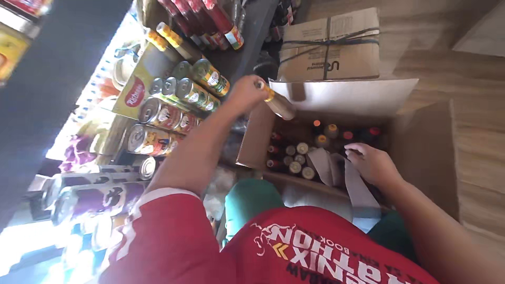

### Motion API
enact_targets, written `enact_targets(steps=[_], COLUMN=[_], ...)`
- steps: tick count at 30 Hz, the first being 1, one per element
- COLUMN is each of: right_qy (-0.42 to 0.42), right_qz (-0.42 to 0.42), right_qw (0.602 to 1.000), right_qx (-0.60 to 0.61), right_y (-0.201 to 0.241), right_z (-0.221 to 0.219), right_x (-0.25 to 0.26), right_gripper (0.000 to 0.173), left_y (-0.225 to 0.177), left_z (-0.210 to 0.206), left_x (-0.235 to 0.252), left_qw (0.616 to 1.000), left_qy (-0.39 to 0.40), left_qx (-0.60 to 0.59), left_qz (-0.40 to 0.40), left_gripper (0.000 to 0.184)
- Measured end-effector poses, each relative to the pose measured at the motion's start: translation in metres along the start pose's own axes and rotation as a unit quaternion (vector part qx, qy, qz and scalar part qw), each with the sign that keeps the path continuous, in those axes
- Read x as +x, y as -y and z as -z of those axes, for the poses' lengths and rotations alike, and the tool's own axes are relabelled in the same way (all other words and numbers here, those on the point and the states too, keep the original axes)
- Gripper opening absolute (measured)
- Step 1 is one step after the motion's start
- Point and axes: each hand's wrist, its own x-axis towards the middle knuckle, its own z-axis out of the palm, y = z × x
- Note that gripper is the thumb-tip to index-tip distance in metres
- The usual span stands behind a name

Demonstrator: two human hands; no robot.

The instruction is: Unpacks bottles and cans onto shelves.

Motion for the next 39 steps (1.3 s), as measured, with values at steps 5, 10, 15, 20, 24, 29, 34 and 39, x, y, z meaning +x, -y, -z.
enact_targets(steps=[5,10,15,20,24,29,34,39], right_qy=[-0.001,-0.016,-0.017,-0.018,-0.019,-0.024,-0.018,-0.02], right_qz=[-0.002,0.002,-0.004,-0.011,-0.012,-0.004,-0.015,-0.019], right_qw=[1.0,1.0,1.0,1.0,1.0,0.999,0.999,0.999], right_qx=[0.011,0.011,0.014,0.014,0.019,0.022,0.026,0.024], right_y=[0.004,0.005,0.006,0.006,0.005,0.001,0.002,0.003], right_z=[0.001,0.004,0.007,0.009,0.008,0.005,0.002,0.002], right_x=[0.0,-0.002,-0.003,-0.001,0.001,0.004,0.005,0.006], right_gripper=[0.034,0.032,0.032,0.032,0.031,0.031,0.03,0.03], left_y=[-0.018,-0.018,-0.002,0.012,0.018,0.031,0.045,0.051], left_z=[0.079,0.118,0.136,0.143,0.137,0.134,0.143,0.152], left_x=[-0.019,-0.002,0.03,0.059,0.074,0.087,0.096,0.096], left_qw=[0.995,0.985,0.973,0.959,0.95,0.94,0.949,0.971], left_qy=[-0.097,-0.17,-0.219,-0.245,-0.248,-0.267,-0.254,-0.197], left_qx=[-0.02,-0.009,0.027,0.068,0.07,0.042,0.02,-0.081], left_qz=[0.009,0.029,0.065,0.125,0.177,0.206,0.186,0.105], left_gripper=[0.041,0.041,0.045,0.051,0.057,0.063,0.062,0.05])
